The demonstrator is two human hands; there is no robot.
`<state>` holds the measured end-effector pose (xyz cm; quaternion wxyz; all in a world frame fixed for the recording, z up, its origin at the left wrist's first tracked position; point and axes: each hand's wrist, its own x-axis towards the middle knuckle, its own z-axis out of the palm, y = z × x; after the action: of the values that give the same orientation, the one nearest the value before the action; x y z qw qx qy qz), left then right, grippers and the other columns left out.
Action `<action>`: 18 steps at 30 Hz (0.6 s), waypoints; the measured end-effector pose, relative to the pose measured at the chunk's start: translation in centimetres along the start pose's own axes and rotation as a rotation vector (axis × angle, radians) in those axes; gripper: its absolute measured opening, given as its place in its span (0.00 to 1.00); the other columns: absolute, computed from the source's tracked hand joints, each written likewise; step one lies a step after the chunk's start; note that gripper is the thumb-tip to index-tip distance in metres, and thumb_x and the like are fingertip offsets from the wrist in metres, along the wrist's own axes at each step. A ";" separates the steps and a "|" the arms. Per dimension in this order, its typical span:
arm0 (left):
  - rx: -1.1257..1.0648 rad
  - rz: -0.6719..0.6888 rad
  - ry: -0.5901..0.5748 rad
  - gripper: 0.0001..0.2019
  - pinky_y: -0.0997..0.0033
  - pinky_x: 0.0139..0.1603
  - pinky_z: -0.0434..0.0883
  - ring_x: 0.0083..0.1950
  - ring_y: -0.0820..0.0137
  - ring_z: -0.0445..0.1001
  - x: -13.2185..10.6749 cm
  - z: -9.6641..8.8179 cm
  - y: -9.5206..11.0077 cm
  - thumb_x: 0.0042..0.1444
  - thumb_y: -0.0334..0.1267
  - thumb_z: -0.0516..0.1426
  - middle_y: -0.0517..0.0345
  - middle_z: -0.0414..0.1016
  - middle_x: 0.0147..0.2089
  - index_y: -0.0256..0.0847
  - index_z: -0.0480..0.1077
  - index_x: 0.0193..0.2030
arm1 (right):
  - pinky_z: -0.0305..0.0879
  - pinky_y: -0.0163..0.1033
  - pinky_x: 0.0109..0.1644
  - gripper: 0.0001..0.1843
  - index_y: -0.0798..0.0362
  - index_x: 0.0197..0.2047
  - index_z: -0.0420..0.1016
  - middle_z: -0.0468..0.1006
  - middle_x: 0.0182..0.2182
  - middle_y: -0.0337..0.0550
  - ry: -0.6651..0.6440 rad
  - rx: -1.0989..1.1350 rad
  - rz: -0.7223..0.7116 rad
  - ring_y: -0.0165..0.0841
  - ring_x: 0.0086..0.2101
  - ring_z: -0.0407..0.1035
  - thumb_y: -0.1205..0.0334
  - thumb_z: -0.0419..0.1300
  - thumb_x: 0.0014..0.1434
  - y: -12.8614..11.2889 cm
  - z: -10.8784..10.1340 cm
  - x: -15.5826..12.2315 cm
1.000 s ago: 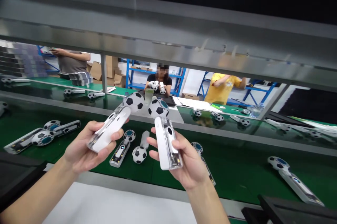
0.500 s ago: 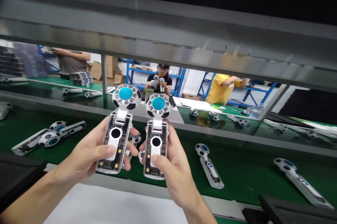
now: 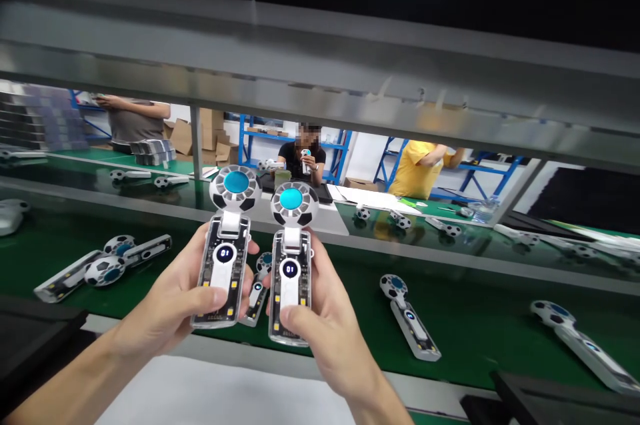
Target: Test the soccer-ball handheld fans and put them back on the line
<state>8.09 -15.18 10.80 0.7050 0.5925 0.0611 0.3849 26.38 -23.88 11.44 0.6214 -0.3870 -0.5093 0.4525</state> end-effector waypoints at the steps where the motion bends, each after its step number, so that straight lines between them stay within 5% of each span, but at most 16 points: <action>1: 0.003 0.007 -0.004 0.29 0.68 0.36 0.74 0.33 0.69 0.76 0.0 0.0 0.0 0.54 0.36 0.65 0.57 0.76 0.36 0.45 0.57 0.58 | 0.69 0.36 0.35 0.43 0.46 0.67 0.56 0.79 0.39 0.42 0.007 -0.003 -0.003 0.34 0.34 0.73 0.62 0.68 0.51 0.0 0.0 0.0; 11: -0.006 -0.007 -0.036 0.27 0.67 0.37 0.75 0.35 0.68 0.77 -0.4 0.4 0.1 0.57 0.36 0.64 0.56 0.76 0.39 0.47 0.56 0.59 | 0.72 0.37 0.36 0.43 0.45 0.68 0.55 0.80 0.40 0.44 0.098 0.009 -0.024 0.39 0.41 0.75 0.59 0.68 0.53 0.4 0.1 -0.3; 18: -0.039 0.014 -0.067 0.31 0.64 0.38 0.76 0.36 0.67 0.77 -0.8 0.8 0.0 0.57 0.36 0.64 0.56 0.76 0.40 0.49 0.53 0.62 | 0.74 0.40 0.39 0.42 0.44 0.68 0.57 0.80 0.39 0.43 0.092 0.015 -0.016 0.39 0.37 0.75 0.58 0.69 0.54 0.4 0.1 -0.6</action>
<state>7.93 -16.27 10.74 0.7152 0.5918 0.0257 0.3709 26.13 -24.31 10.96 0.6508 -0.3986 -0.4797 0.4329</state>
